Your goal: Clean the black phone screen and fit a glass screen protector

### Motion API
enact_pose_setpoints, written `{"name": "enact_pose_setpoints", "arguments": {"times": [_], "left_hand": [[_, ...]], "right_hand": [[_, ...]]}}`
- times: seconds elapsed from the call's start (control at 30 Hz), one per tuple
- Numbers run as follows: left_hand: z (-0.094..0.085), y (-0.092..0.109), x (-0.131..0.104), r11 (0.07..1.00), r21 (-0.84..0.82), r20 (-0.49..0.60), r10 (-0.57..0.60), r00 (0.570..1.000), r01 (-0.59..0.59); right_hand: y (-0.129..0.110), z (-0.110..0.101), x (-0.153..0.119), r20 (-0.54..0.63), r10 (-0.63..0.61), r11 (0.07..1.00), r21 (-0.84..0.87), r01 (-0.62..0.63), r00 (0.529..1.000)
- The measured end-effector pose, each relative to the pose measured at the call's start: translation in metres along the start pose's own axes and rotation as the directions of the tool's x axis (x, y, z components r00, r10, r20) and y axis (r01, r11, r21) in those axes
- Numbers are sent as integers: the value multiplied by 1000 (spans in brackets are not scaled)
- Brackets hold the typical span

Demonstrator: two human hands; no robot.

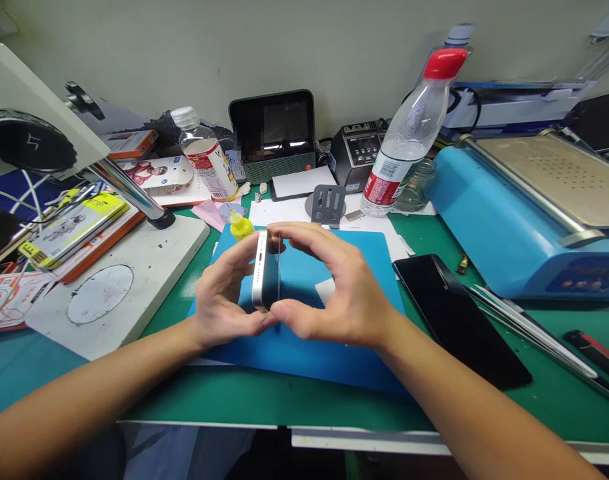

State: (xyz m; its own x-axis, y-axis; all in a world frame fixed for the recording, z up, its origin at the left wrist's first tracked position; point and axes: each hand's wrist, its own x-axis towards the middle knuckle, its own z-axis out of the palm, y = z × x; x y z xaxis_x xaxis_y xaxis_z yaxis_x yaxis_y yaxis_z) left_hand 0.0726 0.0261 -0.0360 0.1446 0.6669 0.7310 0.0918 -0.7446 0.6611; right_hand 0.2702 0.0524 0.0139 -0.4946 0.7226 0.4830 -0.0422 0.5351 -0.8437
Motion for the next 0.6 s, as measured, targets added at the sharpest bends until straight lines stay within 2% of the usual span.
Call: {"name": "enact_pose_setpoints", "arguments": {"times": [0.13, 0.6], "left_hand": [[-1, 1, 0, 1000, -10, 9, -30, 1000, 30], [-1, -1, -1, 1000, 22, 4, 0, 1000, 0]], "right_hand": [[3, -1, 0, -22, -22, 999, -27, 22, 1000], [12, -5, 1, -20, -85, 996, -18, 85, 996]]}}
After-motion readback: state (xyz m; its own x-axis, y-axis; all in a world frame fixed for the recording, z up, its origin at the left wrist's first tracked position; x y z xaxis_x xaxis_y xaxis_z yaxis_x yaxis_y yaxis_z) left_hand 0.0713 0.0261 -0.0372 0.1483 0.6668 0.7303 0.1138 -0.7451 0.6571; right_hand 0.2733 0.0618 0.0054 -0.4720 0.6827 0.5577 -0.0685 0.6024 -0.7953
